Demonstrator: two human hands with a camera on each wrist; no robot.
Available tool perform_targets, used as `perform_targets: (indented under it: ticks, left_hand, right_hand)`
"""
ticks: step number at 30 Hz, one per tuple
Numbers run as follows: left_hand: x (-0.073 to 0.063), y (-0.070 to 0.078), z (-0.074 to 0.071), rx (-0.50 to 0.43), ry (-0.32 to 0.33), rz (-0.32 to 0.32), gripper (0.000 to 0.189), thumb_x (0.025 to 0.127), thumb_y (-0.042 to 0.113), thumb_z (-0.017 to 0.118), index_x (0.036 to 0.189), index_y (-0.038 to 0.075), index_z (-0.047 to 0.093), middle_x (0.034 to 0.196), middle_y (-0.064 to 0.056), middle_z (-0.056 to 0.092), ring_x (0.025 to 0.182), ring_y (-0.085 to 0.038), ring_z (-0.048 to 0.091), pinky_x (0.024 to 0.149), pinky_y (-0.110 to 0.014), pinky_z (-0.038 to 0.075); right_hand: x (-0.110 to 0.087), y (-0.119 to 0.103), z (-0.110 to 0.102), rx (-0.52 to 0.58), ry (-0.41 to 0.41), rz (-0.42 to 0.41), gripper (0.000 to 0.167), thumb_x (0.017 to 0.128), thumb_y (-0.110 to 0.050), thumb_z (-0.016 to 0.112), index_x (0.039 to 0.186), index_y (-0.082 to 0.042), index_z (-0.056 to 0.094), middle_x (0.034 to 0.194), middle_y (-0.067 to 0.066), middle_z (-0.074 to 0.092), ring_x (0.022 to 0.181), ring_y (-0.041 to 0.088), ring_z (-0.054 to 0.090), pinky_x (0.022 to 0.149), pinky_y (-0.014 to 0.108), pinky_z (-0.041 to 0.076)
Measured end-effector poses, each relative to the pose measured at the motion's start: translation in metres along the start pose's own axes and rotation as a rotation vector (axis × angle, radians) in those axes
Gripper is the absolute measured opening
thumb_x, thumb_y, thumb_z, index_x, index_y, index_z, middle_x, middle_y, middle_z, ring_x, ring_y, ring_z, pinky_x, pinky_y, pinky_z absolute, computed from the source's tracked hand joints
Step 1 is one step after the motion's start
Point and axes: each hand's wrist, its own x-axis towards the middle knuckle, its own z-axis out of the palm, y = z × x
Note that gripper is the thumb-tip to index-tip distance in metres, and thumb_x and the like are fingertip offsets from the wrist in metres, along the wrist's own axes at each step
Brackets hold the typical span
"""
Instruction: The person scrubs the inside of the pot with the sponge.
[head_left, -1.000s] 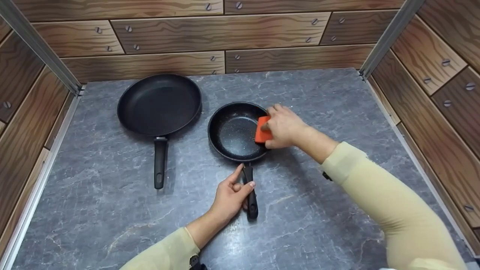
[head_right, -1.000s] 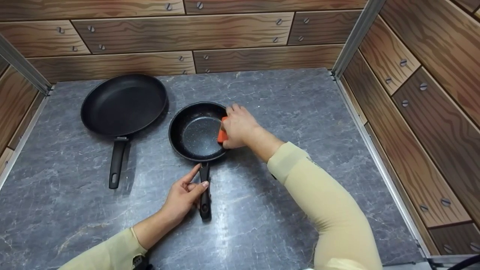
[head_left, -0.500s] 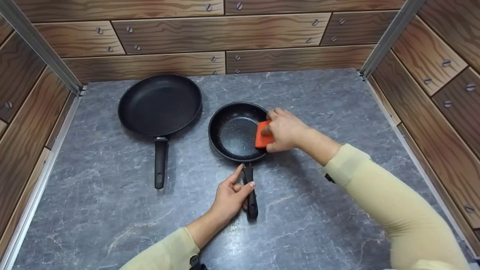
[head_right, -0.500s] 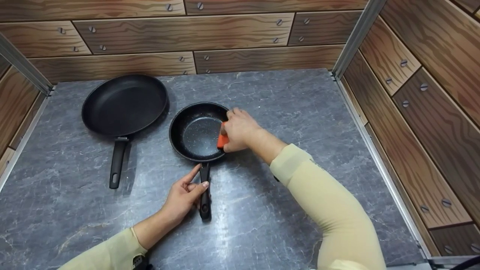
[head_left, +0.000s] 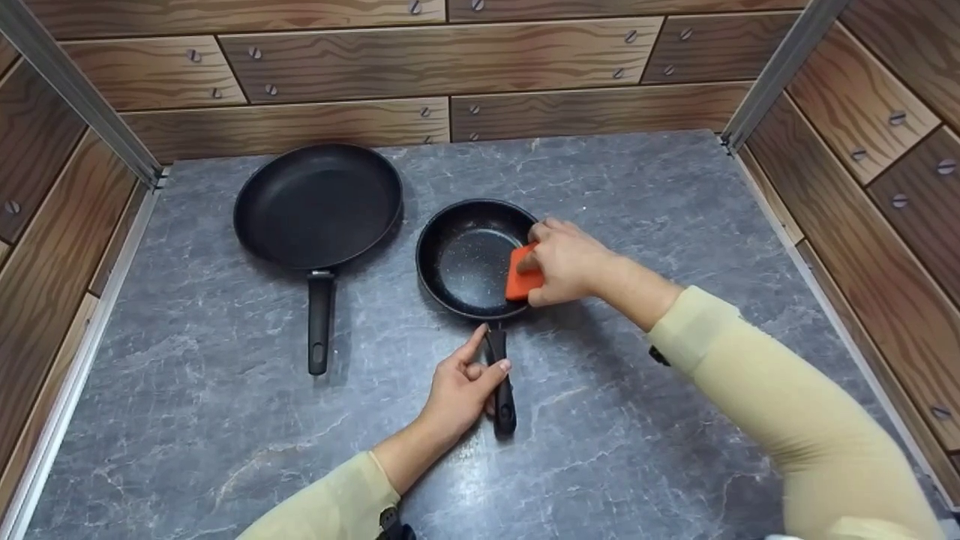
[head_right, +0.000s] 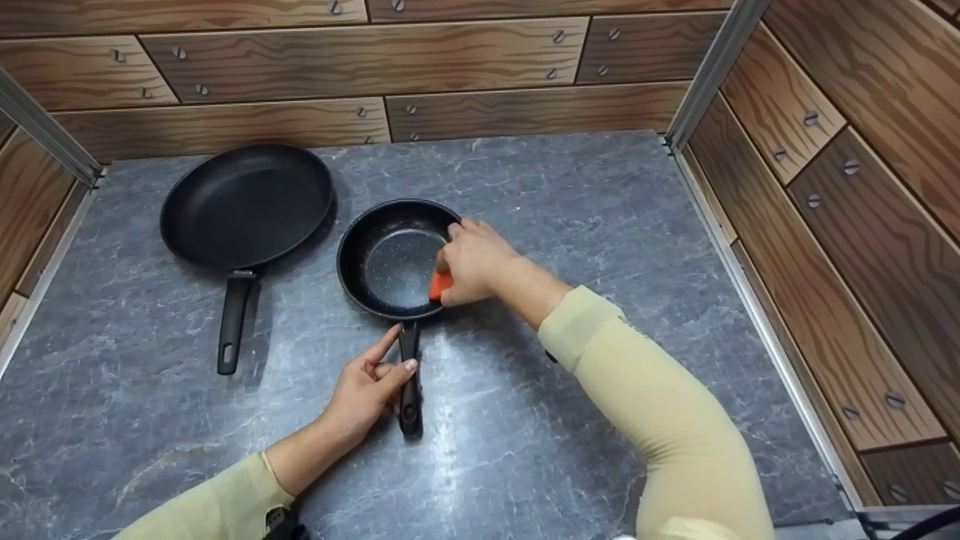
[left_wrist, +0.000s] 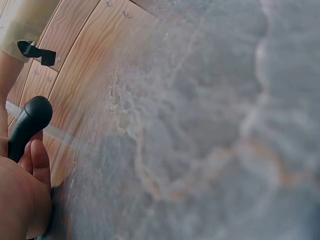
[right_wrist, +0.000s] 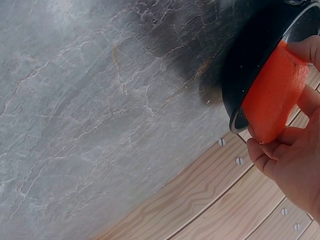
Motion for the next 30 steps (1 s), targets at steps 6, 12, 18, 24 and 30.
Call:
perform_targets:
  ticks: [6,12,18,24,30]
  left_hand:
    - [0.001,0.002,0.0,0.004,0.0,-0.004,0.077,0.099,0.009,0.076,0.164,0.002,0.035,0.06,0.0,0.061,0.043,-0.01,0.055,0.043,-0.023,0.051]
    - [0.0,0.002,0.0,0.002,-0.004,0.002,0.077,0.099,0.009,0.075,0.164,0.001,0.035,0.06,0.001,0.061,0.043,-0.009,0.054,0.043,-0.022,0.051]
    - [0.0,0.001,-0.001,-0.002,-0.005,-0.008,0.077,0.099,0.009,0.076,0.164,0.002,0.036,0.059,0.002,0.057,0.043,-0.01,0.053,0.044,-0.023,0.051]
    - [0.0,0.002,-0.001,-0.001,-0.012,-0.008,0.077,0.099,0.009,0.076,0.164,0.002,0.035,0.058,0.001,0.057,0.043,-0.011,0.053,0.044,-0.023,0.051]
    - [0.001,0.001,-0.002,-0.004,-0.025,-0.003,0.078,0.099,0.009,0.075,0.165,0.001,0.033,0.059,0.001,0.059,0.043,-0.009,0.052,0.045,-0.022,0.05]
  right_hand:
    - [0.001,-0.002,0.001,0.031,-0.005,-0.013,0.047,0.081,-0.042,0.077,0.123,-0.021,0.082,0.124,0.019,0.063,0.112,0.036,0.054,0.101,0.054,0.047]
    - [0.001,-0.005,0.004,0.086,0.001,-0.019,0.047,0.081,-0.041,0.077,0.123,-0.021,0.082,0.127,0.019,0.063,0.116,0.037,0.055,0.1,0.053,0.048]
    - [0.001,-0.007,0.008,0.142,0.021,-0.046,0.048,0.079,-0.041,0.078,0.122,-0.02,0.082,0.124,0.019,0.065,0.11,0.035,0.056,0.096,0.049,0.05]
    - [0.0,-0.008,0.013,0.209,0.04,-0.06,0.048,0.082,-0.04,0.078,0.125,-0.02,0.081,0.124,0.018,0.066,0.111,0.035,0.057,0.095,0.049,0.052]
    - [-0.001,-0.012,0.016,0.273,0.045,-0.038,0.05,0.084,-0.045,0.079,0.129,-0.024,0.08,0.131,0.017,0.065,0.117,0.033,0.057,0.098,0.051,0.051]
